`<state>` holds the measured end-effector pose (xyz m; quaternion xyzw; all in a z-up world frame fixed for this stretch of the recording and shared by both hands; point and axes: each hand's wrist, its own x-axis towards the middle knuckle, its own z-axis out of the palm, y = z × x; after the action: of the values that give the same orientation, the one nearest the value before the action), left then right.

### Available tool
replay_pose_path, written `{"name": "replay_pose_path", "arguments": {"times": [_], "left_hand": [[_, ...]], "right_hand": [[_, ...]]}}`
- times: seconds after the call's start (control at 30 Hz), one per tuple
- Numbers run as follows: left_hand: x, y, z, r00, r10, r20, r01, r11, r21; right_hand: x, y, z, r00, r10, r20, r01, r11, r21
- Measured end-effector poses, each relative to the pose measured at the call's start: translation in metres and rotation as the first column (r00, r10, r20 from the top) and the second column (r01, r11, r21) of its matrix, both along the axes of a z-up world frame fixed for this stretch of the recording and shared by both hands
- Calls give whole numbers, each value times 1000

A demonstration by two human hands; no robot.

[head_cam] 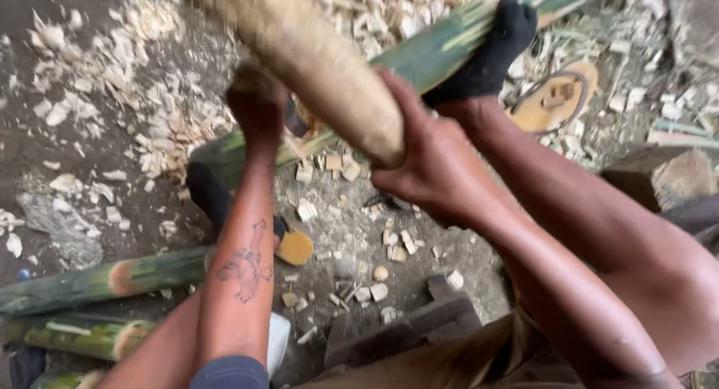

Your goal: The person uses a wooden mallet and a chisel-like tool to hollow out the inside of a bamboo pole. They repeatedly strike the tool to remove the inner pith, then rotate the pole and continue the process.

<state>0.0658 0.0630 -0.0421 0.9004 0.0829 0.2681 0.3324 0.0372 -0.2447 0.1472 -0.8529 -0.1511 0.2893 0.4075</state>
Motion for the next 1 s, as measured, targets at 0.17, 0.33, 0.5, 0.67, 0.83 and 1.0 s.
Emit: {"name": "replay_pose_path", "arguments": {"times": [0.17, 0.33, 0.5, 0.67, 0.83, 1.0], "left_hand": [[-2, 2, 48, 896, -45, 443, 322, 751, -576], [16, -7, 50, 974, 178, 139, -47, 762, -646], [2, -5, 2, 969, 229, 93, -210, 962, -176], [0, 5, -41, 960, 93, 263, -98, 995, 6], [-11, 7, -37, 983, -18, 182, 18, 1000, 2], [-4, -6, -32, 985, -46, 168, 59, 996, -72]], "right_hand": [[-5, -1, 17, 944, -59, 325, -26, 968, 252], [-4, 6, 46, 888, -70, 455, -100, 936, 339], [-13, -13, 41, 821, -50, 569, -133, 952, 277], [-13, 0, 50, 804, -46, 593, -146, 951, 271], [-2, 39, 48, 1000, 22, -8, -21, 995, 93], [-5, 16, 54, 878, 99, 468, -195, 967, 162]]}}
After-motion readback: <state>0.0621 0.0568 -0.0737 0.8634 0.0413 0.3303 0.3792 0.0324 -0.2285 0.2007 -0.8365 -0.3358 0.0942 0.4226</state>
